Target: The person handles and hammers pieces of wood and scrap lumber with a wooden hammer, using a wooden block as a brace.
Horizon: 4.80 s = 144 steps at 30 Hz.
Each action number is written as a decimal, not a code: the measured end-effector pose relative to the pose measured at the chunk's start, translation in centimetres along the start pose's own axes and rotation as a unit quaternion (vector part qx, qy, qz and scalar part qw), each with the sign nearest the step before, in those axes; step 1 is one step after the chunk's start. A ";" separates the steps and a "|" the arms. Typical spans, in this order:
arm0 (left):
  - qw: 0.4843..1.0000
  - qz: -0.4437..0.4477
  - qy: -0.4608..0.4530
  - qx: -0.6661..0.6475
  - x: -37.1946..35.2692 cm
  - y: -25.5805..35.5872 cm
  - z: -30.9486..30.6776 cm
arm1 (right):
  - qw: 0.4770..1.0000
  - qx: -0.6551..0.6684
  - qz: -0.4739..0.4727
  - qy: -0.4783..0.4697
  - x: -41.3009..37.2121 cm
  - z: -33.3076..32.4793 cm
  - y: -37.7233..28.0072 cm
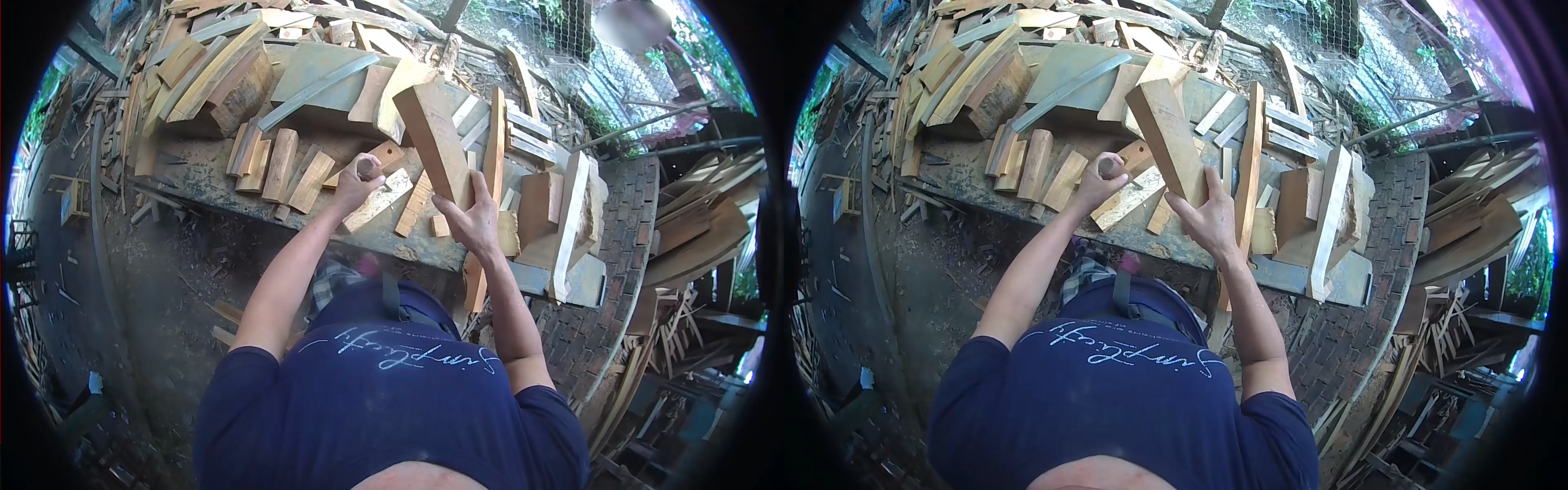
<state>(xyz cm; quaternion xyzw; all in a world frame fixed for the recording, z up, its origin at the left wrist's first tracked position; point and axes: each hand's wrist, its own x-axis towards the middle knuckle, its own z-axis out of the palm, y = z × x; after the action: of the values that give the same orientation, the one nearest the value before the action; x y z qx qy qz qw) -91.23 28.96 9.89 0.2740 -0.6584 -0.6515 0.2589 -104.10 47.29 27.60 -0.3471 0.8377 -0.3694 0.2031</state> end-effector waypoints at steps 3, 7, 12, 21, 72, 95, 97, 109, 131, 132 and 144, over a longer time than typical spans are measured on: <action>0.999 -0.017 -0.010 0.036 0.5 0.2 1.0 | 0.997 0.029 -0.058 0.034 -0.8 -1.0 -2.5; 0.997 0.004 0.013 0.071 0.7 -0.5 3.3 | 0.964 0.089 -0.228 0.104 -2.0 -2.2 -5.9; 0.997 0.003 0.003 0.076 2.1 -3.4 3.8 | 0.976 -0.193 -0.052 -0.086 -0.7 0.5 1.5; 0.996 -0.001 0.009 0.086 0.4 -4.9 4.5 | 0.982 0.045 -0.175 0.050 -0.9 0.1 -2.9; 1.000 -0.021 -0.005 -0.006 5.3 -2.7 5.0 | 0.979 -0.146 0.081 -0.114 2.0 2.1 3.7; 0.992 -0.031 0.024 -0.116 2.8 -0.2 4.3 | 0.990 0.024 0.116 0.078 -3.9 1.0 7.9; 0.995 -0.011 0.022 -0.093 3.0 -1.2 4.9 | 0.988 0.036 0.135 0.066 -4.2 0.1 6.9; 0.987 0.103 0.071 0.101 2.3 -1.7 9.7 | 0.973 0.114 -0.155 0.130 -2.2 -5.1 -3.0; 0.998 0.028 0.050 0.026 2.4 -4.1 9.0 | 0.988 -0.123 0.092 -0.023 0.5 -0.8 8.5; 0.997 0.040 0.045 0.042 2.1 -3.5 8.9 | 0.988 -0.121 0.095 -0.026 0.0 -1.1 7.0; 0.999 0.000 0.052 0.004 3.0 -5.7 8.0 | 0.980 -0.144 0.121 -0.062 -1.5 -0.8 9.3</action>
<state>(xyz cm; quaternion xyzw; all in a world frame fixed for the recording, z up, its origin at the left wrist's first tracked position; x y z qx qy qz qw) -98.78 32.57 4.04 0.3087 -0.6468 -0.6336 0.2914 -107.56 53.31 21.18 -0.2914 0.9036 -0.1951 0.2459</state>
